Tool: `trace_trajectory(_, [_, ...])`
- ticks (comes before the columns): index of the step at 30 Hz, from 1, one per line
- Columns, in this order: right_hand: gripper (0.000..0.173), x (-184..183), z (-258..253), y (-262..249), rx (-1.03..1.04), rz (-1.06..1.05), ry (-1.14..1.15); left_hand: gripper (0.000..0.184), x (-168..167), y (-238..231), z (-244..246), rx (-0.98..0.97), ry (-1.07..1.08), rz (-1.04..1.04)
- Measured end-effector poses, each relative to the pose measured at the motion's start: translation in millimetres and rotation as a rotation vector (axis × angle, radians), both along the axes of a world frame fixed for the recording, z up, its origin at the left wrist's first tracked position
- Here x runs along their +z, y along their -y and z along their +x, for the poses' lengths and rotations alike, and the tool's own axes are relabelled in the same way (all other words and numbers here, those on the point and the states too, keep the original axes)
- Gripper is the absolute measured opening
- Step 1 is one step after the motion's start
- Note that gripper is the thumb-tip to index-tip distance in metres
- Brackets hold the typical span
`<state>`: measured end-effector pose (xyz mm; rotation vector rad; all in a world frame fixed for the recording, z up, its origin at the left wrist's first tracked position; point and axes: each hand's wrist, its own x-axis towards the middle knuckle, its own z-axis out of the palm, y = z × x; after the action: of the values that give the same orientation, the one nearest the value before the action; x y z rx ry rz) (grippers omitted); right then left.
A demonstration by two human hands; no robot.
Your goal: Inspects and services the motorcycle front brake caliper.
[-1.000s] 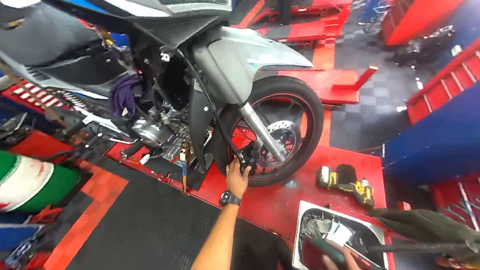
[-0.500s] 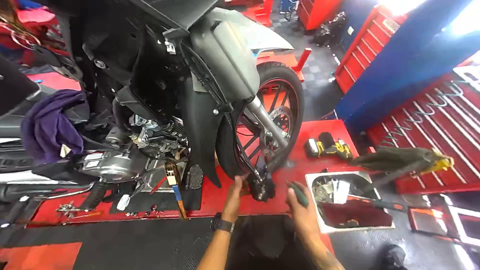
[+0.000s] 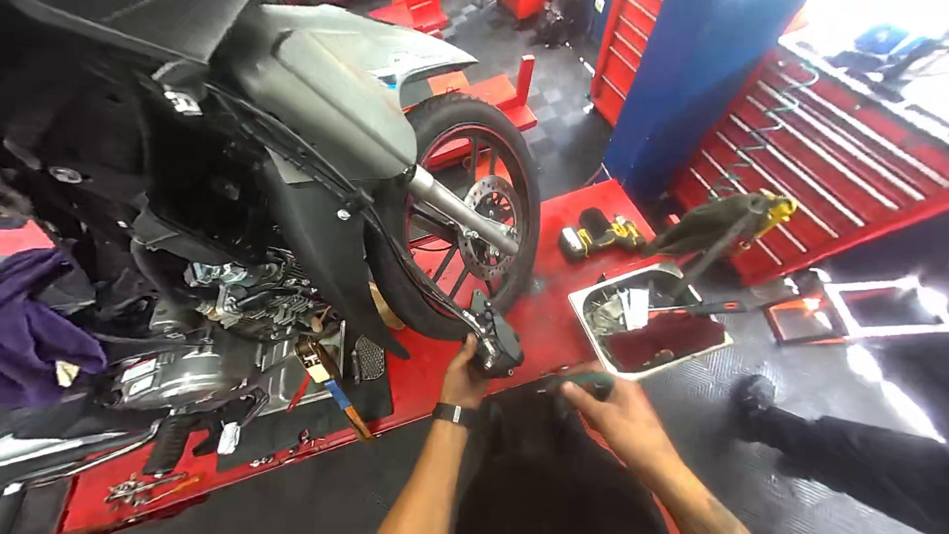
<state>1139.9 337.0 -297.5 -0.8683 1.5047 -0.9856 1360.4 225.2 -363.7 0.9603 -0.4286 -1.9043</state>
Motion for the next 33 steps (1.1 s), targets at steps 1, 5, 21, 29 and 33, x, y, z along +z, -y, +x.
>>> trace_trajectory(1, [0.023,3.0,1.3,0.0,0.019,-0.017,-0.026,0.041,4.1,-3.9,-7.1,0.038,0.003,0.006])
trace_trajectory(5, [0.021,7.5,8.4,10.7,0.02,-0.088,-0.099,0.044,28.1,-16.8,-29.5,0.151,0.073,0.055])
trace_trajectory(21, [0.033,20.7,16.0,44.0,0.13,0.085,-0.168,0.06,39.7,-19.6,-43.9,0.27,0.184,-0.008])
trace_trajectory(29, [0.041,16.2,32.5,52.5,0.18,0.132,-0.424,0.059,32.1,-7.1,-40.0,0.283,0.219,0.036])
trace_trajectory(33, [0.045,14.0,40.1,51.6,0.176,0.136,-0.565,0.055,34.5,-3.4,-36.1,0.283,0.189,0.106])
